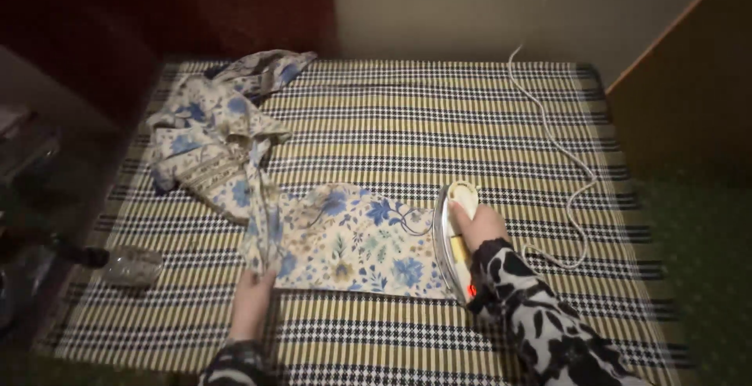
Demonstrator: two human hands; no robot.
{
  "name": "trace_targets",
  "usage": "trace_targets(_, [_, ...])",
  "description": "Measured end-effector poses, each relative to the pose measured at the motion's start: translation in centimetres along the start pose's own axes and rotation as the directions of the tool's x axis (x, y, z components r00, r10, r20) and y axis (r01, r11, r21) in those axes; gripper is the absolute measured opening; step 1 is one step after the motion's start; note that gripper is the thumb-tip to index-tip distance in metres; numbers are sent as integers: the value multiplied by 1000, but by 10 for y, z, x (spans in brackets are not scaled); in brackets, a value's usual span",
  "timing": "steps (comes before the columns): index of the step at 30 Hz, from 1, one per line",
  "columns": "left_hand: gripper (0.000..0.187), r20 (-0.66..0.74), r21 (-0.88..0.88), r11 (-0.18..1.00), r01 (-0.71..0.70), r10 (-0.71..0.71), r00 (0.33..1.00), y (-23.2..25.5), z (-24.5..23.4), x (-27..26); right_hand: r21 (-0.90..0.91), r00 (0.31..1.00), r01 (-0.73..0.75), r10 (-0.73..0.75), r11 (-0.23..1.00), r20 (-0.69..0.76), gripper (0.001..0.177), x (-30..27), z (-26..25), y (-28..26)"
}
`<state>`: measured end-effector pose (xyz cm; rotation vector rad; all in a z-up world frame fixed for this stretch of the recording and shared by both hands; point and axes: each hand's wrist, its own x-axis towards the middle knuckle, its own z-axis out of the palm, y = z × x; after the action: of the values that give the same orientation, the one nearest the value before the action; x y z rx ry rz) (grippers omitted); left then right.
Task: Ironing a blue and white floral patterned garment on a checkered surface.
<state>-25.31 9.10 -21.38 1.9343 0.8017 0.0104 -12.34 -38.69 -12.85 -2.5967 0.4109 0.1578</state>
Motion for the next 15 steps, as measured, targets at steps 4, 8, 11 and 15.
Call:
trace_targets(4, [43,-2,-11,1000,-22,22,1000,7,2,-3,73,996,-27,21,997,87,68,-29,-26,-8])
trace_targets(8, [41,73,-101,980,172,-165,984,79,-15,-51,169,957,-158,109,973,270,58,-88,-47,8])
trace_targets(11, [40,109,-112,950,293,-281,953,99,-12,-67,134,942,-160,110,978,317,57,-114,-46,42])
trace_targets(15, [37,30,-21,978,206,-205,978,70,0,-51,74,965,-168,149,983,214,61,-123,-53,38])
